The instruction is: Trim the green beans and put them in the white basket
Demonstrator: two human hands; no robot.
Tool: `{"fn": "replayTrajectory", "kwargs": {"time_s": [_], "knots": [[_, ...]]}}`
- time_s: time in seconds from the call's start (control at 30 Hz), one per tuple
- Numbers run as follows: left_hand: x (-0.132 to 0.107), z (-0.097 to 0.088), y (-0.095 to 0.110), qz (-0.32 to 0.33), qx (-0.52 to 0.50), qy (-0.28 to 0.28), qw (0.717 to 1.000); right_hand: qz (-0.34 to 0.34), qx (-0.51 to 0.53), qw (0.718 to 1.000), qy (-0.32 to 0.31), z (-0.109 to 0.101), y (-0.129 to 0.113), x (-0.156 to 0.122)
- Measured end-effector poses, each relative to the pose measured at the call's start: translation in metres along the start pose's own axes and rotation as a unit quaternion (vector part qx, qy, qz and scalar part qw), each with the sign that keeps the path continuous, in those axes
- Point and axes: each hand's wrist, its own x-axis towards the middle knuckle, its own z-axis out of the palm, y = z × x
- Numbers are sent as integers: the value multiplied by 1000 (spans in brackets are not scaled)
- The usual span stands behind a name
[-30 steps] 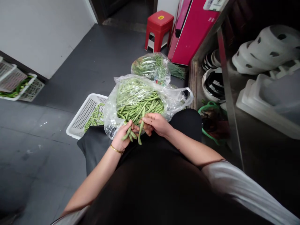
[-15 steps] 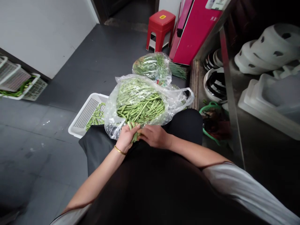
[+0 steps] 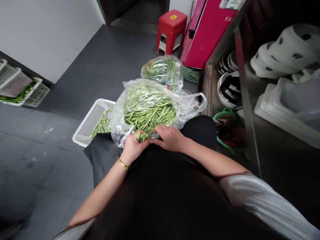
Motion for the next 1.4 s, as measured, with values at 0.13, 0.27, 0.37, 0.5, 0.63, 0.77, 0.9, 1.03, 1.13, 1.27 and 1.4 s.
{"fn": "replayTrajectory", "kwargs": {"time_s": [0.13, 0.27, 0.37, 0.5, 0.63, 0.77, 0.9, 1.03, 1.13, 1.27, 1.4], "knots": [[-3, -1, 6, 74, 95, -81, 989, -96, -41, 990, -99, -9, 5, -5], [-9, 1, 11, 27, 10, -111, 993, -79, 224, 964, -120, -6, 5, -5], [-9, 5, 14, -61, -138, -43, 988, 50, 416, 908, -7, 1, -2, 1], [1, 6, 8, -148, -355, 15, 923, 99, 281, 949, 102, -1, 13, 20], [12, -3, -3, -160, -486, -9, 859, 115, -62, 990, -51, -6, 54, 38], [12, -9, -4, -158, -515, -30, 842, 85, -172, 968, -159, 1, 74, 49], [9, -6, -2, -202, -511, -64, 833, 96, -67, 993, -14, -12, 57, 48], [7, 5, -2, -239, -492, -125, 828, 108, 224, 954, 168, -34, 23, 27], [7, 11, -2, -214, -482, -94, 844, 123, 375, 907, 150, -26, 4, 9], [8, 11, -4, -187, -469, -45, 862, 116, 338, 928, 104, 2, -3, -8], [7, 8, -6, -200, -418, -1, 886, -64, 307, 947, -66, 10, -3, -12]]}}
